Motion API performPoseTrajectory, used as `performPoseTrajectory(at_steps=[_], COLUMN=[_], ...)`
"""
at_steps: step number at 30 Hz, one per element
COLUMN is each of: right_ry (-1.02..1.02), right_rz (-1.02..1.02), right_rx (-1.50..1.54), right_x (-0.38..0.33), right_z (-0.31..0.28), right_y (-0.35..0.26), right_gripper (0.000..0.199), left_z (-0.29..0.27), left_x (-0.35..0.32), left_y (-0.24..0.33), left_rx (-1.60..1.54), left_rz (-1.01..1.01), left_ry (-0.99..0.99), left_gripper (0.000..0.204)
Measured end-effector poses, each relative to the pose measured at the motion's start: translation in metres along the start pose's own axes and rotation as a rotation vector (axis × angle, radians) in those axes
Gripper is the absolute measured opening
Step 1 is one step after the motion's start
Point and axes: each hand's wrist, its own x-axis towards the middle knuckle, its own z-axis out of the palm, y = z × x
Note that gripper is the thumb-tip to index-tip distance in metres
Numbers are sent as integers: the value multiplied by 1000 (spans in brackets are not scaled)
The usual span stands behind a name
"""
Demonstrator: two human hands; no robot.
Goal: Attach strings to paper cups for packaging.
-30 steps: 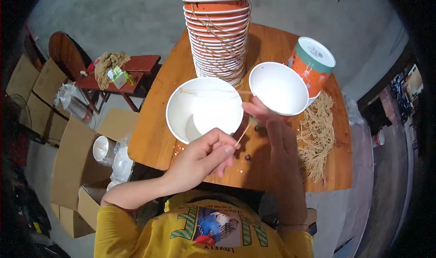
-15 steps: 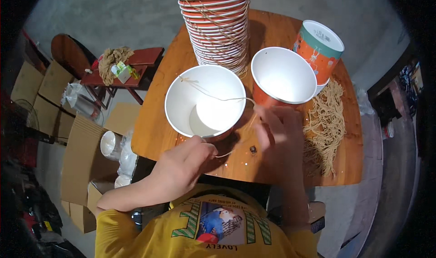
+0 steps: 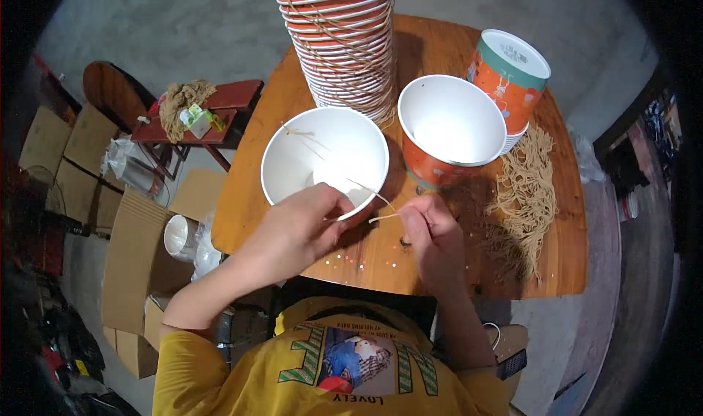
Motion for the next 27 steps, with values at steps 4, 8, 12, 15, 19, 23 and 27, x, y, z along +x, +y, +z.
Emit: performPoseTrajectory(at_steps=[4,8,12,15,19,23,27], right_ry=[-38,-48,-82,-83,-121,-139,-98], right_rz=[149,-135,-135,-264,-551,-600,-625], right_rx=[63,147,27,-137,-303,-389,-299], right_x=[5,13,19,24,32,37,39], right_z=[14,34,42,46,46,45,45], right_y=[-10,-12,-17,-12,-11,-11,-11], right_gripper=[7,14,10,7,13,21,24], left_z=[-29,-50,-58,-62,-63,-65,-63], left_x=[7,15,13,13,14,16,18], left_y=[2,-8,-19,-22,-30,-21,-22], left_rx=[-242,-556,-646,-683,-616,-668,-696], left_rz=[-194,-239,-274,-294,-260,-291,-385], left_ry=[-1,39,19,1,24,-4,-106], left_gripper=[23,18,20,21,24,27,29])
